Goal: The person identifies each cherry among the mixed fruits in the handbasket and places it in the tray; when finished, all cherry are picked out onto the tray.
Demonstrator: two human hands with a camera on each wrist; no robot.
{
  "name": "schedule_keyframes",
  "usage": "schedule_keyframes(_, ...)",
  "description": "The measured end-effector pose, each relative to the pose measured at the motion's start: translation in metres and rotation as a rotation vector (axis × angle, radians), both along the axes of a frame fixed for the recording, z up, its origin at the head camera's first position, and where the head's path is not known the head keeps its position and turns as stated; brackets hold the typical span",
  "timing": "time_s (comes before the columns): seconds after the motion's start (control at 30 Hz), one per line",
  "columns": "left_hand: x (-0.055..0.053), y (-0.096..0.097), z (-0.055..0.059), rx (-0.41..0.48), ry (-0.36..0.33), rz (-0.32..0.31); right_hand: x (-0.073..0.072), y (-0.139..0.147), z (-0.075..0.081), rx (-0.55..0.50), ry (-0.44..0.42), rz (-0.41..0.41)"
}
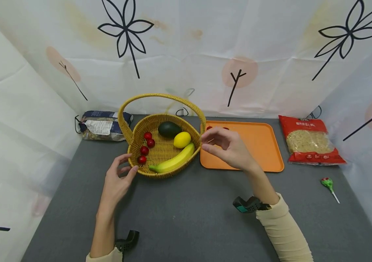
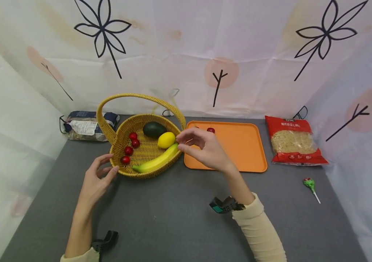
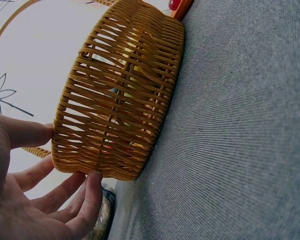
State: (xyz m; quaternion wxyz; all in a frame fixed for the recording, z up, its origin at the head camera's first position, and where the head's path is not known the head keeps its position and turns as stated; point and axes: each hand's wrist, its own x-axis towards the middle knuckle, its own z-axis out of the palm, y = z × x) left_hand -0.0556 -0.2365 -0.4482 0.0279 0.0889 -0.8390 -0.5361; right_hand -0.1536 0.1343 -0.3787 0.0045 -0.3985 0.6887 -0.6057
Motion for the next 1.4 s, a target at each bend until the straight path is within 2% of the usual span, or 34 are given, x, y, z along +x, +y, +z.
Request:
schedule_keyframes(0.1, 0.000, 0.000, 0.000, -0.007, 0.001, 0.002, 0.001, -0.024, -0.001, 0.030, 0.006, 0.061)
schedule_keyframes(0.2, -0.001, -0.001, -0.001, -0.015, 0.003, 0.003, -0.003, -0.049, -0.003, 0.092, -0.040, 0.095)
schedule_keyframes(0.4, -0.002, 0.000, -0.001, -0.016, 0.004, 0.001, -0.026, -0.097, -0.016, 0.224, -0.149, 0.117)
schedule_keyframes(0.67, -0.003, 0.000, -0.001, -0.012, 0.015, -0.003, -0.059, -0.145, -0.036, 0.390, -0.175, 0.122)
schedule_keyframes(0.8, -0.003, 0.000, -0.002, -0.016, 0.020, -0.001, -0.068, -0.160, -0.045, 0.464, -0.207, 0.075)
schedule_keyframes(0.97, -0.002, 0.000, -0.003, -0.017, 0.028, -0.002, -0.073, -0.174, -0.053, 0.510, -0.212, 0.041)
schedule_keyframes(1.2, -0.002, 0.000, -0.003, -0.020, 0.023, -0.005, -0.075, -0.187, -0.060, 0.572, -0.197, 0.020)
schedule_keyframes(1.4, -0.001, -0.001, -0.002, -0.018, 0.015, -0.007, -0.074, -0.192, -0.065, 0.606, -0.230, -0.009)
